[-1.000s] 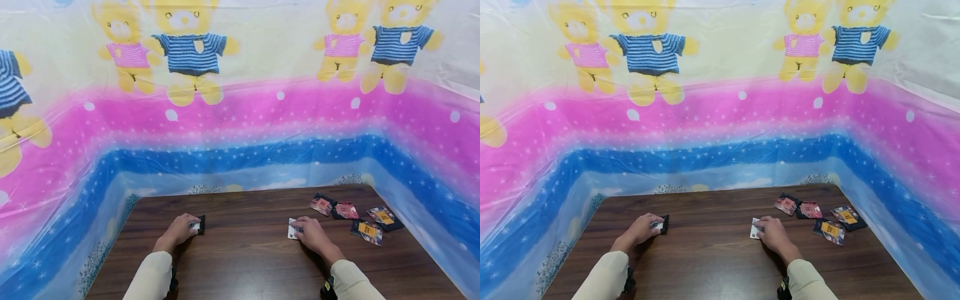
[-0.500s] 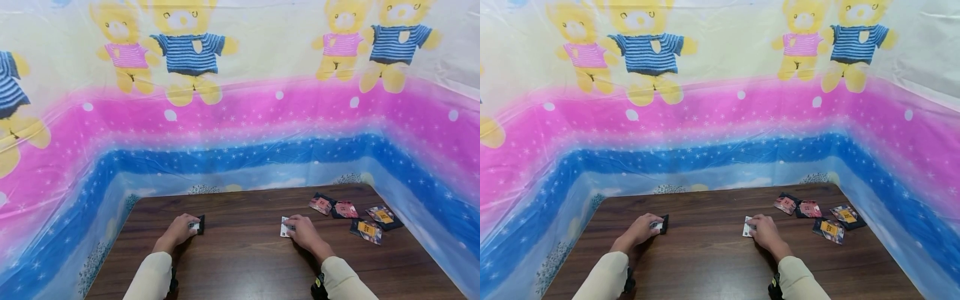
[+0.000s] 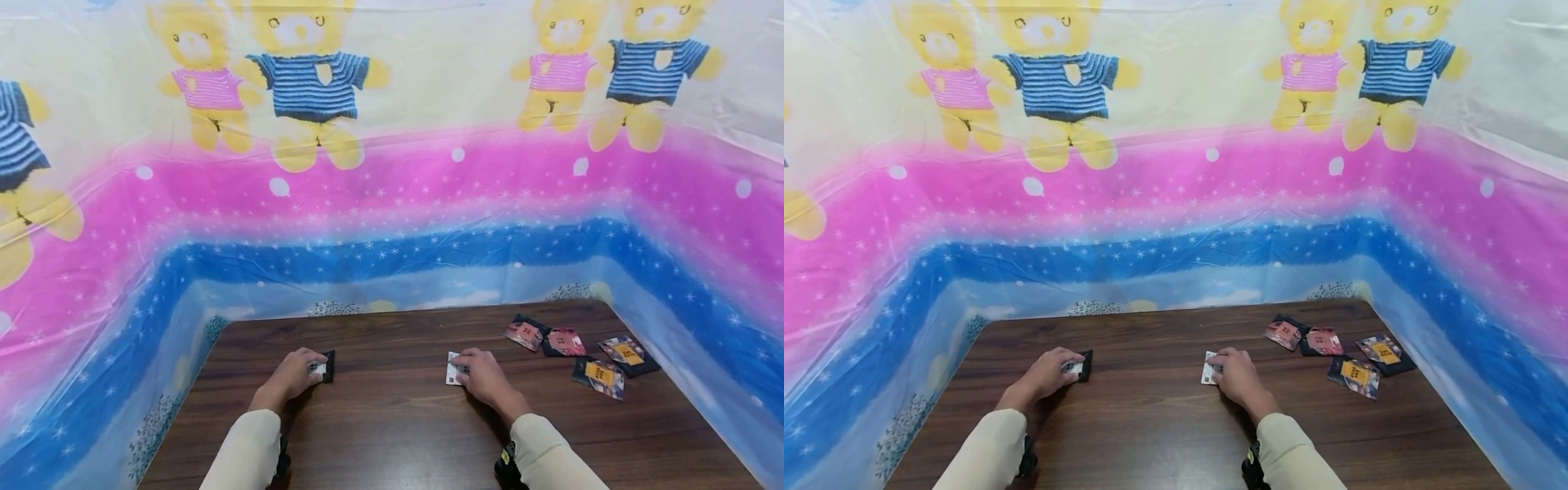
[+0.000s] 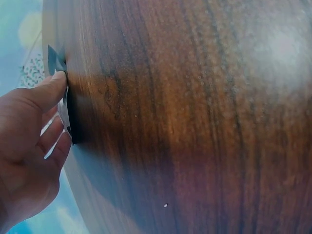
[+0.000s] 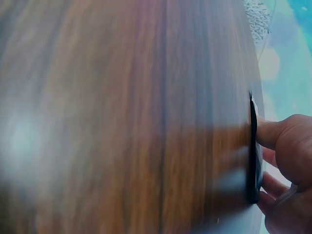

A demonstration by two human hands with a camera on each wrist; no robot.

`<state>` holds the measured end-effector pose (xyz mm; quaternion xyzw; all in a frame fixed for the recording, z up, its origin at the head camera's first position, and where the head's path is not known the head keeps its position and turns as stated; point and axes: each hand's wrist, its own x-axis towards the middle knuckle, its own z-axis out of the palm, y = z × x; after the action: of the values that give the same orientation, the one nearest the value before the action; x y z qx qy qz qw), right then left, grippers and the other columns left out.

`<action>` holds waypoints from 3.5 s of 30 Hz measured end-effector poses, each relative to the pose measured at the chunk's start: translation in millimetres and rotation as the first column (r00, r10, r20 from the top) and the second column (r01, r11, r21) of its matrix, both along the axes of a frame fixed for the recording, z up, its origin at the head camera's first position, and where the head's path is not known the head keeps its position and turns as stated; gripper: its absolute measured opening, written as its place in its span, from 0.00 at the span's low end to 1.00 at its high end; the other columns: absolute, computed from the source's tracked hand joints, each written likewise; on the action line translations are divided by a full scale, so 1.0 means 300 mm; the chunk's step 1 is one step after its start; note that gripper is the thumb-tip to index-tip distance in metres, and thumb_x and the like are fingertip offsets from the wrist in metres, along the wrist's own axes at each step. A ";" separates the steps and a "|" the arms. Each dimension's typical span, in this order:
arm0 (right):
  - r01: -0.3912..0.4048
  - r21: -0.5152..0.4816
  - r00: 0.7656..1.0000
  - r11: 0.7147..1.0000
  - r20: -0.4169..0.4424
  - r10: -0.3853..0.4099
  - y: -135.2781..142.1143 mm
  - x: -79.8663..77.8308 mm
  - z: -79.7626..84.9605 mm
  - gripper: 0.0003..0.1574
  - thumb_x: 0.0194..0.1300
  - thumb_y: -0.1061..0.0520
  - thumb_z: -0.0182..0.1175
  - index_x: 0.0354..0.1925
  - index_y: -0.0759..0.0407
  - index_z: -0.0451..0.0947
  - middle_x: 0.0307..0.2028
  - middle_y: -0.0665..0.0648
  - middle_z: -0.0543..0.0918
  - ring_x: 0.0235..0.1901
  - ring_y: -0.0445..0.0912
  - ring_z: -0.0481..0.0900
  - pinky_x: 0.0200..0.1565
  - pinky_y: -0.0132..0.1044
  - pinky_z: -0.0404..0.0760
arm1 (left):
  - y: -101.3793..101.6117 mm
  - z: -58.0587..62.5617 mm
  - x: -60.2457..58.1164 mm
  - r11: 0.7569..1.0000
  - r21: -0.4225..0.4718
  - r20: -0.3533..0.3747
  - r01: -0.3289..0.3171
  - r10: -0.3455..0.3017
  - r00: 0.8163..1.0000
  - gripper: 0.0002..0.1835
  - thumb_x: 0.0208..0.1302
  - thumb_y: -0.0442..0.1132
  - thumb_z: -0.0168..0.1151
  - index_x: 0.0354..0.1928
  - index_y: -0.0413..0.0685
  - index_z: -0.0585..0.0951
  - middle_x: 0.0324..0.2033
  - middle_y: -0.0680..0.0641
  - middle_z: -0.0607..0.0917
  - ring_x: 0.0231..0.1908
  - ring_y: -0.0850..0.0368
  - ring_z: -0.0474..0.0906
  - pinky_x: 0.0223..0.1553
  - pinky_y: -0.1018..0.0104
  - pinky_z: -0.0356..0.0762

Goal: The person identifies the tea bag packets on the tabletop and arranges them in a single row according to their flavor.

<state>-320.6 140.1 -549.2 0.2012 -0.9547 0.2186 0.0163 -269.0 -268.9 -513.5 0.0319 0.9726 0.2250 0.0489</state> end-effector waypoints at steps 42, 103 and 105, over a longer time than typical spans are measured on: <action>-0.077 0.021 0.997 0.997 0.008 0.077 -0.258 -0.031 0.009 0.21 0.66 0.57 0.69 0.58 0.53 0.85 0.60 0.62 0.80 0.60 0.60 0.76 0.64 0.55 0.74 | 0.004 0.011 0.005 1.000 0.004 0.005 -0.008 0.008 1.000 0.18 0.70 0.34 0.64 0.61 0.46 0.82 0.63 0.36 0.77 0.68 0.32 0.68 0.64 0.36 0.71; -0.118 0.035 0.991 0.992 0.062 0.116 -0.651 0.049 0.023 0.23 0.71 0.53 0.65 0.63 0.46 0.82 0.63 0.55 0.78 0.62 0.58 0.74 0.62 0.51 0.77 | 0.009 0.006 0.020 1.000 0.013 -0.029 -0.006 0.006 1.000 0.18 0.69 0.33 0.65 0.59 0.45 0.83 0.62 0.36 0.78 0.67 0.33 0.70 0.66 0.37 0.70; -0.118 0.044 0.992 0.992 0.053 0.116 -0.661 0.048 0.021 0.23 0.71 0.53 0.65 0.63 0.46 0.82 0.63 0.55 0.78 0.62 0.57 0.74 0.62 0.51 0.77 | 0.009 0.005 0.019 1.000 0.013 -0.029 -0.001 0.001 1.000 0.18 0.68 0.33 0.65 0.59 0.44 0.83 0.62 0.36 0.78 0.67 0.33 0.70 0.66 0.37 0.70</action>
<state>-306.1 -58.0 -542.9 0.2517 -0.9462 0.2017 -0.0252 -263.4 -266.3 -512.0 0.0349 0.9718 0.2306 0.0346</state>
